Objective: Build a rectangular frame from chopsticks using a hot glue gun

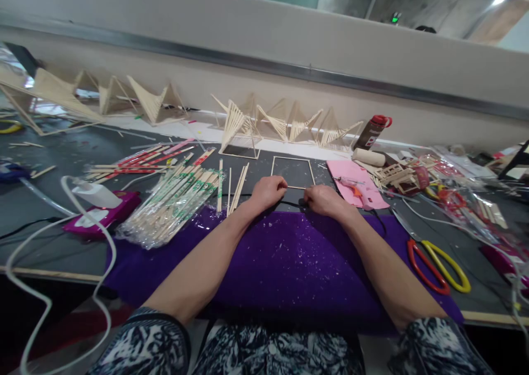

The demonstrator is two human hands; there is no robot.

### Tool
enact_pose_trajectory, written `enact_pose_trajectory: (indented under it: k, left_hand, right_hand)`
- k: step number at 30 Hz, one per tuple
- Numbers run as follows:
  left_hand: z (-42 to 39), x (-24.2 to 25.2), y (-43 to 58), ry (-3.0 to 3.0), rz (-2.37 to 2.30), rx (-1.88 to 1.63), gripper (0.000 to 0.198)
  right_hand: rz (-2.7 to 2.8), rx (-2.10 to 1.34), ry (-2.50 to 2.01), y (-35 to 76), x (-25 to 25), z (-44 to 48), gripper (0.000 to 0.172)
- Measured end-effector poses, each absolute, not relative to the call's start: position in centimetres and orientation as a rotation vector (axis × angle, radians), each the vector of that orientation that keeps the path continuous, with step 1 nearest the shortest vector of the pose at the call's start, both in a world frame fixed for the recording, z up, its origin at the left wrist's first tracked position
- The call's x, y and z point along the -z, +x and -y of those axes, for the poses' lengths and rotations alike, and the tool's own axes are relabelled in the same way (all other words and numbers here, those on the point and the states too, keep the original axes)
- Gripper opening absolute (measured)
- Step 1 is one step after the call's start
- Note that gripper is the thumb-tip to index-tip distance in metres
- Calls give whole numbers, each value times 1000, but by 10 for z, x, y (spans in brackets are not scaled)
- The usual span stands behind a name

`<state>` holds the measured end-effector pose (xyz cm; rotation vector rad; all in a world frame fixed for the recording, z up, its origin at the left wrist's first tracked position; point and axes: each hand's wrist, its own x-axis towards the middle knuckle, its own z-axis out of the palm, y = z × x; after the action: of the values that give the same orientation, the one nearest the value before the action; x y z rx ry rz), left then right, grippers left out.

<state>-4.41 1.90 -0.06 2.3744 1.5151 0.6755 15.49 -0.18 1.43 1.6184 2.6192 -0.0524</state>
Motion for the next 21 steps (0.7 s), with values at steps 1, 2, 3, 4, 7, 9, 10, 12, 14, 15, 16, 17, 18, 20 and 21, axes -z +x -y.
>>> enact_pose_trajectory:
  k: [1,2,3,4,7,9,10,12,14,15,16,17,18,20,21]
  left_hand:
    - [-18,0,-43,2379,-1511,-658,20]
    - [-17,0,-42,2384,-1504,-642,21]
    - [-17,0,-42,2394,-1491,-628,21]
    - [-16,1,-41,2406,-1471,-618,22]
    - [-16,0,-41,2432,-1384,-614,22]
    - [-16,-3,-44,2433,-1319,-601,23]
    - [-16,-5,-45,2435,-1287,-562,23]
    - [-15,-10,-49,2446,-1235,-439,21]
    - [-14,-13,-52,2455,-1215,-326,18]
    - [-13,-14,-53,2459,-1218,-298,17]
    - [-12,-14,-54,2464,-1228,-293,16]
    - [-12,-13,-54,2468,-1238,-300,16]
    - [-12,-12,-53,2474,-1244,-305,17]
    - [-11,-9,-51,2486,-1248,-318,19]
    - [-11,-8,-49,2492,-1245,-326,20]
  right_hand:
    - [-2617,50,1625,153,-14,3,27]
    - [-2616,51,1633,152,-13,3,28]
    - [-2615,54,1647,152,-13,3,27]
    - [-2616,57,1665,153,-14,3,27]
    - [-2621,70,1731,159,-20,2,26]
    - [-2632,124,1745,165,-28,4,27]
    - [-2628,167,1726,167,-32,6,27]
    - [-2593,227,1661,168,-38,10,27]
    - [-2536,217,1608,164,-40,15,26]
    - [-2511,186,1597,161,-39,17,25]
    - [-2492,153,1599,157,-37,18,24]
    - [-2479,122,1607,153,-34,19,24]
    - [-2467,89,1615,150,-31,20,25]
    - [-2454,24,1631,144,-26,20,26]
    - [-2454,-1,1634,142,-24,20,27]
